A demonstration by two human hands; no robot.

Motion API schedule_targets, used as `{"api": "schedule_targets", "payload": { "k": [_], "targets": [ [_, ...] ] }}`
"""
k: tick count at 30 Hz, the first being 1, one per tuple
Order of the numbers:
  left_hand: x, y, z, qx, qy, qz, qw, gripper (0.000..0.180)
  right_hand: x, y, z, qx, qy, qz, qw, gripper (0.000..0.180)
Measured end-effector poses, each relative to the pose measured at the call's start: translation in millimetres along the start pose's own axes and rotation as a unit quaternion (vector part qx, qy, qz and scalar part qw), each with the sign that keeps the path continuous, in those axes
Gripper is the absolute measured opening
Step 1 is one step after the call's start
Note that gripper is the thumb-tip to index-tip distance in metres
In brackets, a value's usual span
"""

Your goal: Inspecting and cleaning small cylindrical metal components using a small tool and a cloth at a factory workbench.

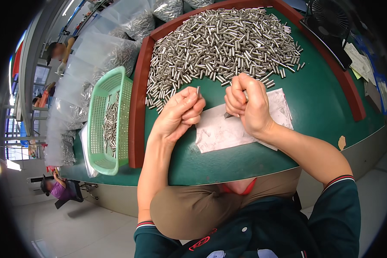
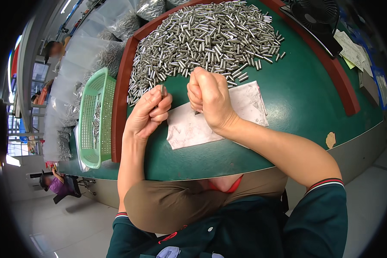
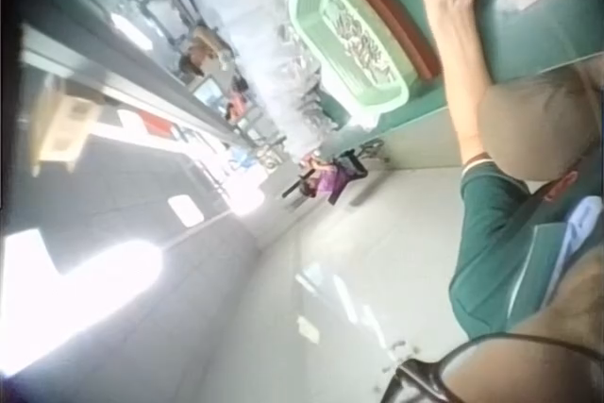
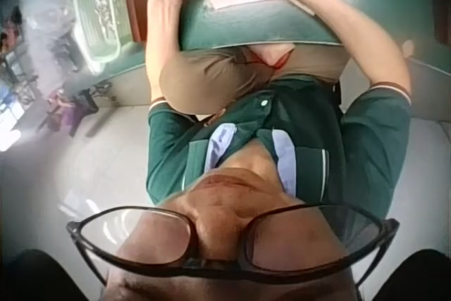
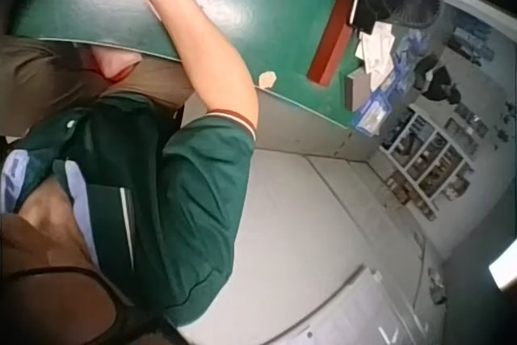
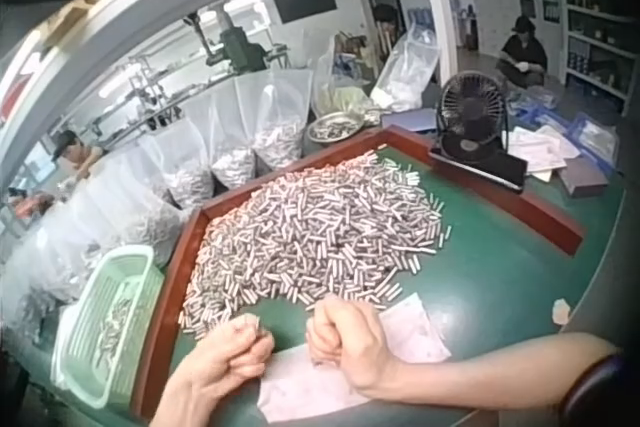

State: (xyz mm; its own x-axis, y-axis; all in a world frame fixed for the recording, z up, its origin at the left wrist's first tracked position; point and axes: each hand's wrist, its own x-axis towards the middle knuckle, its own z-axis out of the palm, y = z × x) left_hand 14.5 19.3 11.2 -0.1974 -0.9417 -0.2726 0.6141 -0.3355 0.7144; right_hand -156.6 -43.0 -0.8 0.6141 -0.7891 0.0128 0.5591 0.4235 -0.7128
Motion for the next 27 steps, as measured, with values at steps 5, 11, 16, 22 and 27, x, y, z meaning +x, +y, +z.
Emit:
{"api": "schedule_targets", "payload": {
  "k": [5, 11, 16, 22, 27],
  "targets": [
    [2, -5, -9, 0.026, 0.024, 0.018, 0.999, 0.003, 0, -1, 4, -0.032, -0.008, 0.007, 0.999, 0.038],
    [3, -9, -3, 0.11, 0.07, 0.032, 0.991, 0.009, 0, 0, 2, -0.025, -0.006, 0.006, 1.0, 0.039],
    [3, -10, -2, 0.122, 0.073, 0.03, 0.989, 0.009, 0, -1, 2, -0.027, -0.009, 0.005, 1.0, 0.039],
    [3, -10, -2, 0.13, 0.077, 0.023, 0.988, 0.011, 0, 0, 2, -0.029, -0.009, 0.008, 1.0, 0.038],
    [3, -10, -1, 0.137, 0.078, 0.018, 0.987, 0.013, 1, 0, 1, -0.011, -0.004, 0.004, 1.0, 0.037]
  ]
}}
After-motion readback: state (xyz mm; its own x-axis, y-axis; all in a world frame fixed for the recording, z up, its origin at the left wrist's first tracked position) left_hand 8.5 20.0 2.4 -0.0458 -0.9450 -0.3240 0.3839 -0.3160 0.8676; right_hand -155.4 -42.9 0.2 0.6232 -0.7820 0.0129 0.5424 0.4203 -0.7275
